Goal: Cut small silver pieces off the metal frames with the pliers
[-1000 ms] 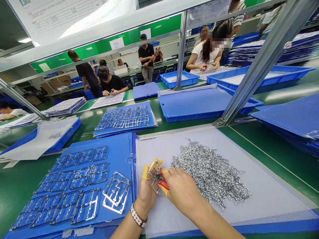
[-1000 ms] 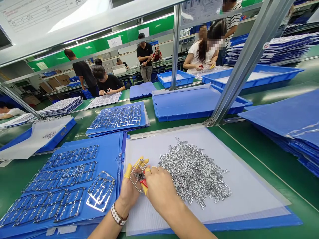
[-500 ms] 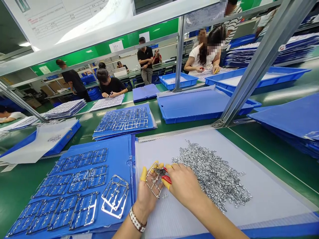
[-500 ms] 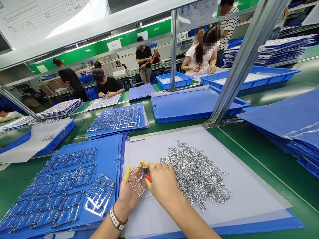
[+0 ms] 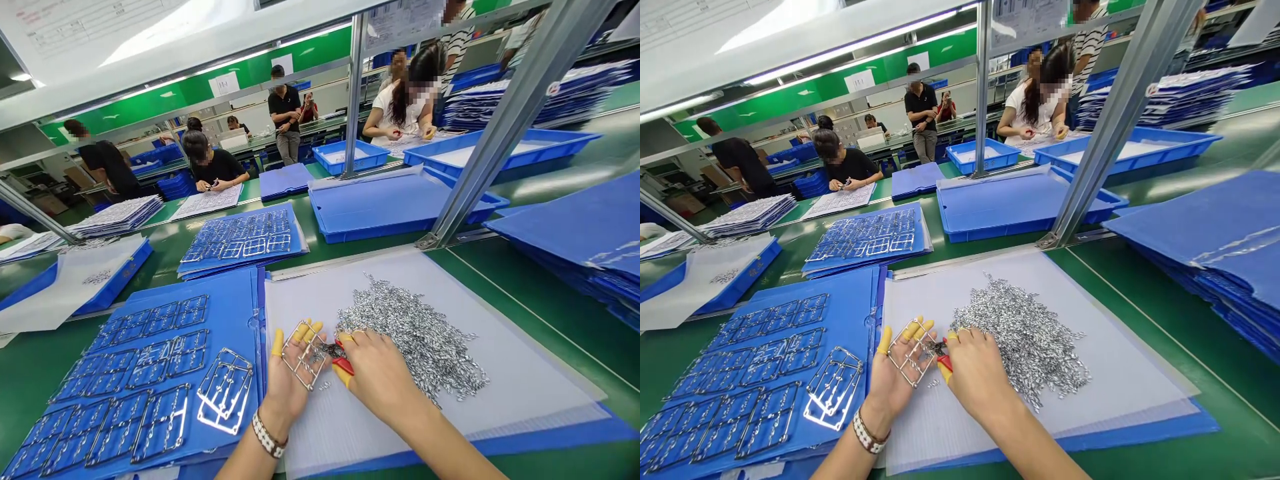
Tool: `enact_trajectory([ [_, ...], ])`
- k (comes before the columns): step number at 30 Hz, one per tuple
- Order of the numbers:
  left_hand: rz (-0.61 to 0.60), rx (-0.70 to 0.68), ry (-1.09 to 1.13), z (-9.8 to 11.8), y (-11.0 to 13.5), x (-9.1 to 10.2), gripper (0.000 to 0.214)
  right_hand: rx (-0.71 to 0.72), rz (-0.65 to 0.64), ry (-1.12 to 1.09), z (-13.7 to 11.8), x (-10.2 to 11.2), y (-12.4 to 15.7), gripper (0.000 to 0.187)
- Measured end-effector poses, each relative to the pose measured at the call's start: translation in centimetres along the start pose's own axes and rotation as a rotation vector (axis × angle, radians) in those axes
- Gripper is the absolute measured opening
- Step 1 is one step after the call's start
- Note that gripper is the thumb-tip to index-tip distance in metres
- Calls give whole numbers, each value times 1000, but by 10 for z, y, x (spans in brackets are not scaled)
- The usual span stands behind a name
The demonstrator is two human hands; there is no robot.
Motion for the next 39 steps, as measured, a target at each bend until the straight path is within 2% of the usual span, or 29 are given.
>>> enact_trajectory([
  [4, -3, -7, 4, 0, 0, 1, 50, 1, -13, 4, -1, -7, 5, 19],
  [12, 29, -22, -14, -1, 0, 3, 52, 21, 3, 1, -8, -8, 2, 18],
  [19, 92, -130, -93, 2, -2, 11, 50, 9, -78, -10, -13, -9, -4, 14],
  [23, 94, -136, -76, 4, -3, 12, 50, 10, -113, -25, -12, -11, -4, 13],
  [30, 93, -86, 10, 6, -4, 11, 51, 34, -43, -68, -23, -3, 9, 19],
  [36, 116, -71, 40, 4, -4, 8, 48, 33, 16, -56, -32, -5, 10, 15],
  [39, 138, -121, 83, 0, -4, 8, 46, 67, 74, -73, -31, -8, 15, 12],
])
Point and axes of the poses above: each hand's wrist, its own y-axis away from the middle knuckle, its own x-axis out of the back of the hand, z = x × y, the point moved 8 cm from there along -y, towards the middle knuckle, and after that the axes turned 11 degrees about z, right-handed, at the moved point
